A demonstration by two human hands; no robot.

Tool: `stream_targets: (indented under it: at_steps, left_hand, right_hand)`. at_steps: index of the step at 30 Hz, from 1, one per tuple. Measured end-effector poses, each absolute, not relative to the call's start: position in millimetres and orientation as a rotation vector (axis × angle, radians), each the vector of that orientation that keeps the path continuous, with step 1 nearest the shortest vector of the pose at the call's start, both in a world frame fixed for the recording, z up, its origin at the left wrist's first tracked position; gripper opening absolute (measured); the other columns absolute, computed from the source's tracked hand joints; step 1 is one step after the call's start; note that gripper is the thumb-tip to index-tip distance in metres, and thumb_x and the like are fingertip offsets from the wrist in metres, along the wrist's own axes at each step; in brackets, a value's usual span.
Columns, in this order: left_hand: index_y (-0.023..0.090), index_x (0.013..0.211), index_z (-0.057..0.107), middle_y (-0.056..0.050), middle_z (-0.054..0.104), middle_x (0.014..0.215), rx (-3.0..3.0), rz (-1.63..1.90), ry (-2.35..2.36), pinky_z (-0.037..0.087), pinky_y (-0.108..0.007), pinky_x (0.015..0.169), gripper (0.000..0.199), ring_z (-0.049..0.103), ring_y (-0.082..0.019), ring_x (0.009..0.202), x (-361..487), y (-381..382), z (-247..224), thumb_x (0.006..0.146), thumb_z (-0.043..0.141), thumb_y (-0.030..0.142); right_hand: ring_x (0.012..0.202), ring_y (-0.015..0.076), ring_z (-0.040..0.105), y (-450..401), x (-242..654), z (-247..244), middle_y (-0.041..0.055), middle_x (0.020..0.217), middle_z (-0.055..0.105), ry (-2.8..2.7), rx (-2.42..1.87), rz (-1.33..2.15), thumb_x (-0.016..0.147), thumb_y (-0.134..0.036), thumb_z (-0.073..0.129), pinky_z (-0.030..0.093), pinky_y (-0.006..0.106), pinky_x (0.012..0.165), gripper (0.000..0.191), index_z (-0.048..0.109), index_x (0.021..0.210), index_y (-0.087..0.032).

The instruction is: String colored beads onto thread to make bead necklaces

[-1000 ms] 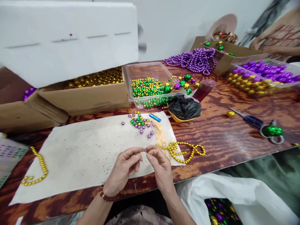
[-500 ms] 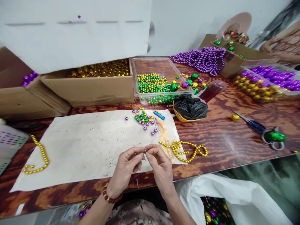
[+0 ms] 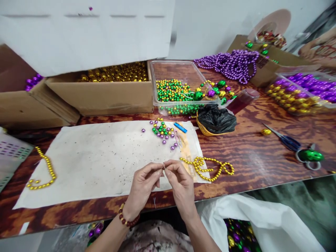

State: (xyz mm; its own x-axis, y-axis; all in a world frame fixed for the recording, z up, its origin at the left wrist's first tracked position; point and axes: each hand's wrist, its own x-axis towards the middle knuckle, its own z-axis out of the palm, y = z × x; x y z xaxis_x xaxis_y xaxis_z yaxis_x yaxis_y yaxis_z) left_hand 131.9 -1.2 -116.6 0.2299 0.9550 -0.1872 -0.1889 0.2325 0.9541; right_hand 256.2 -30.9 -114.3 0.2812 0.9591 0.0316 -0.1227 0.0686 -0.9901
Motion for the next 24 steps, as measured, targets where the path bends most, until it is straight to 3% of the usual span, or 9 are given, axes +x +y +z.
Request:
stream_targets:
  at_steps: [12, 24]
  left_hand:
    - [0.022, 0.092, 0.078, 0.002, 0.062, 0.074, 1.232, 1.039, 0.975, 0.042, -0.015, 0.048, 0.015, 0.053, -0.005, 0.052, 129, 1, -114, 0.085, 0.065, 0.018]
    - [0.020, 0.108, 0.073, -0.004, 0.066, 0.083, 2.116, 0.925, 0.950, 0.049, -0.023, 0.066, 0.026, 0.063, -0.012, 0.073, 110, 14, -112, 0.097, 0.050, 0.015]
  right_hand:
    - [0.088, 0.0160, 0.059, -27, 255, -119, 0.0013, 0.091, 0.064, -0.854, -1.175, 1.062, 0.089, -0.027, 0.066, 0.048, 0.026, 0.080, 0.012, 0.066, 0.079, -0.020]
    - [0.078, 0.0160, 0.060, -8, 262, -122, 0.0010, 0.081, 0.066, -0.942, -1.184, 1.097, 0.083, -0.031, 0.068, 0.049, 0.027, 0.073, 0.014, 0.067, 0.077, -0.019]
